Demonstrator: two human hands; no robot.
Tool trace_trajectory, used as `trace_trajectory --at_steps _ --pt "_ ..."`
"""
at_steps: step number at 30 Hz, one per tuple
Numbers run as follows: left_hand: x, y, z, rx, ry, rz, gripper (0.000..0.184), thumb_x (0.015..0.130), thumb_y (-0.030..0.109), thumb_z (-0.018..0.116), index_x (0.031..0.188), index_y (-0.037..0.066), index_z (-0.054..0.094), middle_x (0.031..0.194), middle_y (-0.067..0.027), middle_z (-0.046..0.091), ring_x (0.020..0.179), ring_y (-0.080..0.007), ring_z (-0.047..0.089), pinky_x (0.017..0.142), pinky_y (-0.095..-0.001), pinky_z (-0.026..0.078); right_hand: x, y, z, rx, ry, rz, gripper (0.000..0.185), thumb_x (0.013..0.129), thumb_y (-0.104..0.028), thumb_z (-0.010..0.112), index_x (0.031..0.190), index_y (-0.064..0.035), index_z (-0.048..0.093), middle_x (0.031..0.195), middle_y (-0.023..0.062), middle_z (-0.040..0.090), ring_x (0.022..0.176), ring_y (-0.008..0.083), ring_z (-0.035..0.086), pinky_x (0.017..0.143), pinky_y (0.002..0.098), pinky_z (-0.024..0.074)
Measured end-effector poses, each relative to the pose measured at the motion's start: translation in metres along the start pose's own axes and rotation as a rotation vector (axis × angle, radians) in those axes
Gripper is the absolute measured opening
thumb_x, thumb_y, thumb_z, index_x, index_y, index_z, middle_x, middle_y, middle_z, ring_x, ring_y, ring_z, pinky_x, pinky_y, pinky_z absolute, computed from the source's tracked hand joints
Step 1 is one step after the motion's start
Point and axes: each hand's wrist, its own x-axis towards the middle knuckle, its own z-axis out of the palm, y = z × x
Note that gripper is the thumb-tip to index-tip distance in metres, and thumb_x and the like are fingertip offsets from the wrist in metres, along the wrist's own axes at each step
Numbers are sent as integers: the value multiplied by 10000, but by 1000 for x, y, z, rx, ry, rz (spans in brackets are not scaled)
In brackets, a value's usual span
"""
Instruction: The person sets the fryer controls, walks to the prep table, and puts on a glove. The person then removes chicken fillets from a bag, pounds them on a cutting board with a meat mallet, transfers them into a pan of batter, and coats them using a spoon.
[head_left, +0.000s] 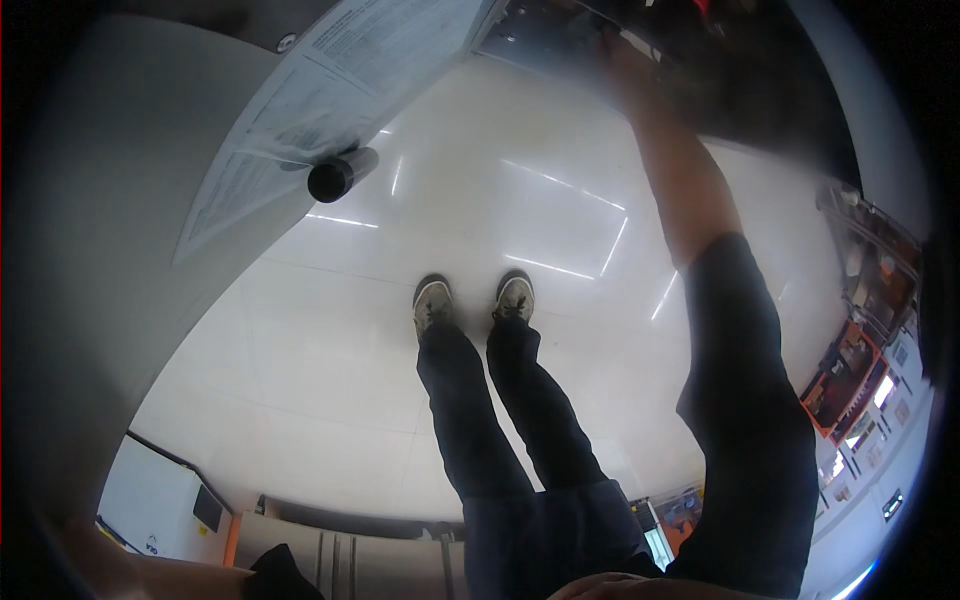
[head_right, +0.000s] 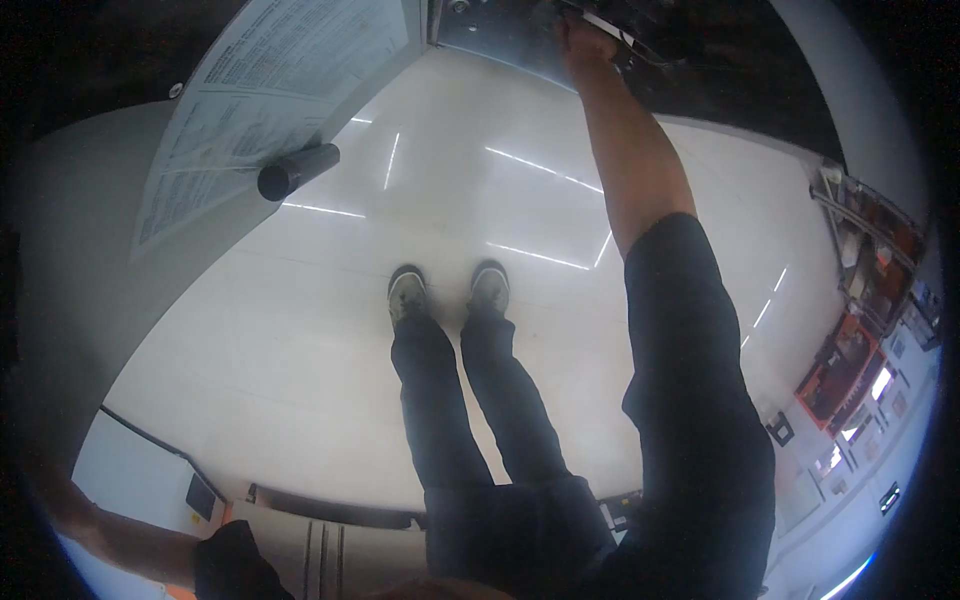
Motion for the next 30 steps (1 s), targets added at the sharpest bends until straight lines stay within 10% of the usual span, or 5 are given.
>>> trace_trajectory --at_steps 2,6,18,23,30 --pt "22 10 -7 -217 189 -449 266 954 122 489 1190 39 577 968 -108 676 810 -180 672 663 -282 577 15 -30 -30 1 -31 -6 489 969 -481 334 1215 -114 543 1044 190 652 983 354 630 840 478 497" --pt "15 -19 -18 75 136 43 245 948 137 509 1152 28 591 1036 -120 671 929 -217 675 775 -288 590 20 -98 -101 -207 -282 15 458 955 -493 389 1168 -120 548 1048 184 651 961 359 636 821 487 501" --pt "-82 -118 11 473 -38 -118 316 928 224 584 1176 29 592 1028 -146 680 884 -245 690 712 -293 587 16 -100 -24 532 -63 459 350 934 -319 492 1180 -74 535 1037 142 635 857 257 623 680 390 508" --pt "-49 -52 15 -398 -138 -473 443 996 324 377 1304 34 507 1278 -139 546 1142 -237 552 974 -319 416 -44 -100 -7 1223 -10 786 322 925 -239 535 1189 -54 531 1029 125 628 810 213 616 615 349 511" --pt "37 76 -32 -1190 -506 -806 579 1001 472 310 1291 27 540 1256 -164 571 1161 -274 531 1018 -397 382 -285 -197 -195 681 -679 547 257 879 -125 604 1116 -26 587 967 92 658 848 162 632 728 305 516"
